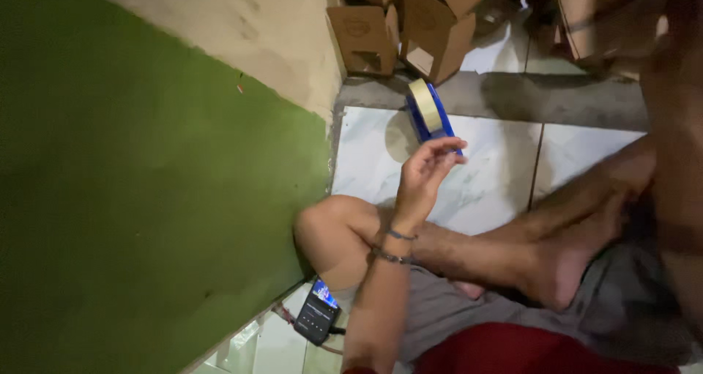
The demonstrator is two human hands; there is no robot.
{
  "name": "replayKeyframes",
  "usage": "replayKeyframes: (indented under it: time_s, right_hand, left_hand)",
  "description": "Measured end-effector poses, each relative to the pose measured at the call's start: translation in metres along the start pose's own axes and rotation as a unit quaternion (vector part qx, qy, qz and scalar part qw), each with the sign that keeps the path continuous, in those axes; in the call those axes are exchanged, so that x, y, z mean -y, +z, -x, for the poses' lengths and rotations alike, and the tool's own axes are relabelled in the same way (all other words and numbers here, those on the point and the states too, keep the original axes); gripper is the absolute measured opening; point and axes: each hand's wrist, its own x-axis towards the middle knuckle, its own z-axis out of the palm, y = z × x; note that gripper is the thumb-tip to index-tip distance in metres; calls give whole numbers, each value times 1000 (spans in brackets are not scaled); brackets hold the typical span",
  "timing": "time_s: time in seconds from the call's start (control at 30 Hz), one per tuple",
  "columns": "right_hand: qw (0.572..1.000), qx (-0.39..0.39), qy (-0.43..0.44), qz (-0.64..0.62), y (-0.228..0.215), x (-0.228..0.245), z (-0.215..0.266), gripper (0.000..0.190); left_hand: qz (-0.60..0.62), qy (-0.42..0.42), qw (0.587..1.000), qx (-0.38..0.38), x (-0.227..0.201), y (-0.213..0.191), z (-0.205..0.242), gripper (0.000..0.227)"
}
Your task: The person sits on the floor and assembles small cardboard boxes by folding the flaps and securing them with adhesive tape. The person repeatedly picks up flat cardboard pieces, folds them into box shapes, and uses a tape dispenser to seal the edges.
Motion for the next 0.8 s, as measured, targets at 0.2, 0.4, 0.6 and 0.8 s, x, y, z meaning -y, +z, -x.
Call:
replayKeyframes:
  time_s: [0.2,0.4,0.6,0.8]
  right_hand:
    - [898,109,-323,277,57,197,114,16]
    - [918,111,-306,225,43,169,122,8]
    - [977,58,-188,77,47,154,119,14]
    - [998,-54,18,-33,71,172,116,46]
  left_hand:
    - [310,-186,920,154,12,-11,-5,83]
    - [447,-274,850,-63,66,-38,13,72]
    - [665,-186,711,134,22,-43,5,69]
    - [309,-93,934,152,-1,-23,12,64]
